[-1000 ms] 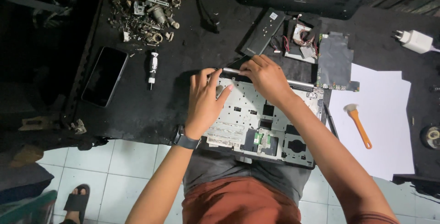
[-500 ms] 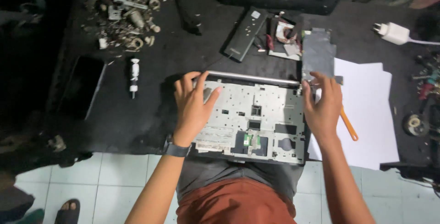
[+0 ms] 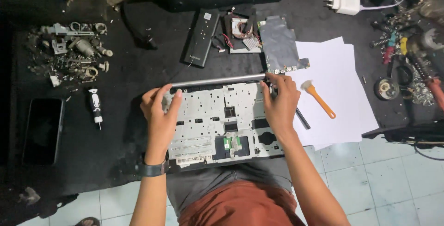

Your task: Disassembling and cleaning a laptop motherboard and chassis using a brush and hands.

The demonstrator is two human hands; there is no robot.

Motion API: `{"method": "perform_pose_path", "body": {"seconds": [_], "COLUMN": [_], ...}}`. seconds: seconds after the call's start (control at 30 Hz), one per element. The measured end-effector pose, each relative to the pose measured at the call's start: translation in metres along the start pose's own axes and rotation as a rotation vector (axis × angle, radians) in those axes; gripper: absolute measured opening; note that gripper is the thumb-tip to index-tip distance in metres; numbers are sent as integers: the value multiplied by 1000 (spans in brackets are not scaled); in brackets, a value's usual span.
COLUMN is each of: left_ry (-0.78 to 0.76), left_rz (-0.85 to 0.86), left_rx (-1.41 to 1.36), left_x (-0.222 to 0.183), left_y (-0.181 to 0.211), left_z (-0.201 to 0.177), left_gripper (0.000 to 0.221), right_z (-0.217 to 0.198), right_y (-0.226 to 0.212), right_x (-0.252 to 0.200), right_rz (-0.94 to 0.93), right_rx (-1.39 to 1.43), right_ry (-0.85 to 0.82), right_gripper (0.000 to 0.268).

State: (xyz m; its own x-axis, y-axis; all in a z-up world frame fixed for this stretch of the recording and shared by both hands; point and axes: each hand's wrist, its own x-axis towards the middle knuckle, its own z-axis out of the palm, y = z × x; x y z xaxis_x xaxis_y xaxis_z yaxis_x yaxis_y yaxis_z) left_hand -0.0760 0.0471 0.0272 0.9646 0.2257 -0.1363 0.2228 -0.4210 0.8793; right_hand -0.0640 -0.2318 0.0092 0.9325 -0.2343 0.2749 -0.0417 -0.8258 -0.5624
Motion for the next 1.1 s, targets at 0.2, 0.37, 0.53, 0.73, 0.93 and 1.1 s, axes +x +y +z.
{"method": "perform_pose_path", "body": {"seconds": [0.2,0.37,0.53,0.73,0.93,1.1], "left_ry": [0,-15,7,38,72,80], "left_rz": [-59,-80,-65,-55,-37,32], "left_rx": [-48,-67,-64,-57,-97,-58], "left_x": [-1,-6,-4,-5,-5,0], "left_y": [4,13,4,-3,-2,-29], "left_z": [-2,-5,-1,5,5,9], "left_gripper": [46,48,47,44,39,38], "right_z": [0,10,6,6,-9,36], "right_y": [-3,3,-8,3,-32,-65], "right_x": [3,4,1,3,18,31], "right_rz": [49,64,127,44,-331,-650], "right_rx": [7,65,286,166,4,59], "right_ry": [11,43,61,69,54,-233], "right_gripper": [19,16,15,10,23,20]}}
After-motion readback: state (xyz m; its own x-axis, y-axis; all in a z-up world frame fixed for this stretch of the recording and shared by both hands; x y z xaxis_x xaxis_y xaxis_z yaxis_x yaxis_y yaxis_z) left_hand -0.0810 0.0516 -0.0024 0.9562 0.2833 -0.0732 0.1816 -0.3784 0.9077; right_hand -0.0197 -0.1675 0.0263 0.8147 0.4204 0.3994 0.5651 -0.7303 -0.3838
